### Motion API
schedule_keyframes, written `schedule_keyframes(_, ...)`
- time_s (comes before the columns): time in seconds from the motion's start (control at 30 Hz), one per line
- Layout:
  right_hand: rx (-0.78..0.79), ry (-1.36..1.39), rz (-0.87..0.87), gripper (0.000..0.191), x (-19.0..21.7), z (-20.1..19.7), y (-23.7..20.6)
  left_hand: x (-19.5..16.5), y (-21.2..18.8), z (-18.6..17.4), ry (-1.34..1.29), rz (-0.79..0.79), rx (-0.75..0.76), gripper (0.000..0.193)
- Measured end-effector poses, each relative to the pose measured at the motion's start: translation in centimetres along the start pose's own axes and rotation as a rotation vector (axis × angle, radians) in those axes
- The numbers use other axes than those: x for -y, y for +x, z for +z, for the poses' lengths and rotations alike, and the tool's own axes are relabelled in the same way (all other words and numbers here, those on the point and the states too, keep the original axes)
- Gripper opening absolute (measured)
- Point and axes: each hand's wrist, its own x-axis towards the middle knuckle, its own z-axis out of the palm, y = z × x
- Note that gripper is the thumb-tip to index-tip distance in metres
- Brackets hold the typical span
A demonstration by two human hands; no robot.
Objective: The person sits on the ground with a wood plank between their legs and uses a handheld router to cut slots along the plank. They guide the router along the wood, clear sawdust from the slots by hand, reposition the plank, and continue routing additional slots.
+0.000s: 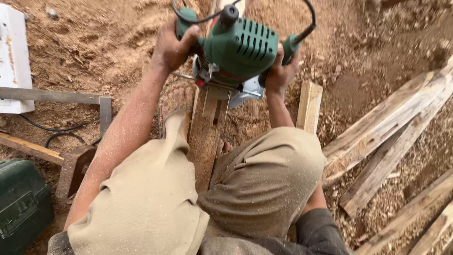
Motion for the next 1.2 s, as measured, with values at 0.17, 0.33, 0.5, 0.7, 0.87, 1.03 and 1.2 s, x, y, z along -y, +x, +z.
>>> schedule_keyframes(0.17,-0.003,-0.045,0.024,0.031,-0.4,-0.2,0.1,0.1,-0.2,-0.1,0.121,0.206,-0.035,0.064)
schedule_keyframes(0.33,0.019,-0.029,0.123,0.031,-0.7,-0.5,-0.2,0.3,-0.1,-0.2,0.037,0.068,0.014,0.069)
schedule_keyframes(0.5,0.031,-0.016,0.103,0.035,-0.5,-0.4,-0.4,0.6,-0.4,-0.3,0.049,0.079,-0.005,0.069)
schedule_keyframes(0.7,0.005,-0.061,0.047,0.037,-0.4,-0.6,-1.2,0.7,-0.9,0.0,0.034,0.128,-0.022,0.064)
schedule_keyframes(0.87,-0.013,-0.054,-0.017,0.041,-1.1,-0.7,-1.3,0.7,-1.0,0.2,-0.049,0.158,-0.003,0.058)
schedule_keyframes(1.03,-0.047,-0.057,-0.028,0.046,-1.3,-0.9,-1.9,1.1,-1.0,0.5,0.008,0.265,-0.038,0.054)
schedule_keyframes(1.2,-0.04,-0.092,-0.025,0.05,-1.0,-0.5,-1.4,1.7,-0.5,0.7,0.025,0.324,-0.036,0.051)
